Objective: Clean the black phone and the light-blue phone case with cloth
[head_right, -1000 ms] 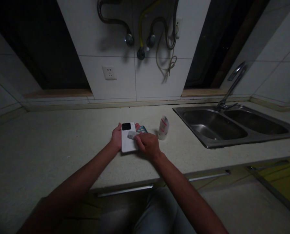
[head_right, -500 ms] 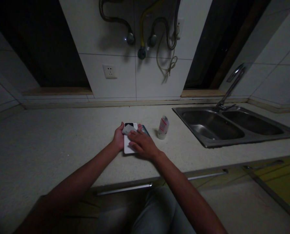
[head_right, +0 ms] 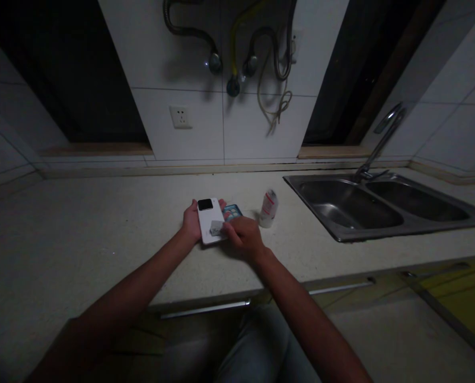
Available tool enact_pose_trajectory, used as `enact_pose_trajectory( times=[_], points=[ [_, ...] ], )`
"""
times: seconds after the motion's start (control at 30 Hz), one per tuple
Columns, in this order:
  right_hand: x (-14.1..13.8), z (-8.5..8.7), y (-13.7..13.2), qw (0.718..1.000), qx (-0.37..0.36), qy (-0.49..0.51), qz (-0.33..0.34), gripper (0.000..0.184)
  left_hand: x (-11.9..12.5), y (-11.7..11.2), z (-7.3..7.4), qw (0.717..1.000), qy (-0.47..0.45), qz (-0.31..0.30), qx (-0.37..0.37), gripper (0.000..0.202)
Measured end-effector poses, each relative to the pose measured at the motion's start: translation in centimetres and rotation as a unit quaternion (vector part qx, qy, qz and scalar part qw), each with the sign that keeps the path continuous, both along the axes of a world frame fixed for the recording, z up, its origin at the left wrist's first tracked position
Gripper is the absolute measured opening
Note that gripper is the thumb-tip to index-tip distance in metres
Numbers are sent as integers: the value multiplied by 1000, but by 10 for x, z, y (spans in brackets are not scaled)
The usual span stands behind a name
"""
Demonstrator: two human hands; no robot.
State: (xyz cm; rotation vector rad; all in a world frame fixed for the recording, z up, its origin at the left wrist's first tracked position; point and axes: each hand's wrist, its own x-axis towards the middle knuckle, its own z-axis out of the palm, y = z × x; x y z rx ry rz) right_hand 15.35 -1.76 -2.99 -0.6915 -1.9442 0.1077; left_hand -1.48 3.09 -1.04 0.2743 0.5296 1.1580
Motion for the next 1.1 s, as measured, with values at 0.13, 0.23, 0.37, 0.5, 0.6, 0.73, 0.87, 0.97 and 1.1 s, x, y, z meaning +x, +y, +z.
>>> enact_pose_trajectory(
  times=[0.13, 0.23, 0.37, 0.5, 0.6, 0.73, 0.87, 0.97, 1.1],
  points=[
    [1, 0, 2, 997, -4, -52, -48, 29, 0, 2, -1, 1000, 0, 13, 3, 74],
    [-2, 3, 0, 998, 28, -57, 17, 23, 0, 3, -1, 1000, -6, 14, 5, 74],
    [-11, 7, -8, 989, 37, -65, 126, 23, 0, 2, 0, 1000, -17, 20, -2, 72],
    [-16, 7, -11, 985, 38, -50, 160, 23, -1, 2, 3, 999, -19, 24, -36, 70],
    [-14, 8, -11, 988, 58, -28, 144, 20, -3, 5, 3, 997, -17, 49, -56, 68],
    [-7, 8, -9, 994, 69, -29, 77, 14, -6, 7, 1, 996, -26, 65, -56, 64],
    [-3, 5, -7, 997, 57, -55, 15, 14, -6, 6, 2, 995, -24, 71, -63, 64],
    [-3, 4, -7, 996, 53, -60, 30, 15, -6, 4, 6, 995, -22, 73, -62, 62],
    [-3, 4, -7, 993, 44, -73, 83, 21, -6, 2, 8, 996, -19, 65, -62, 62]
  ],
)
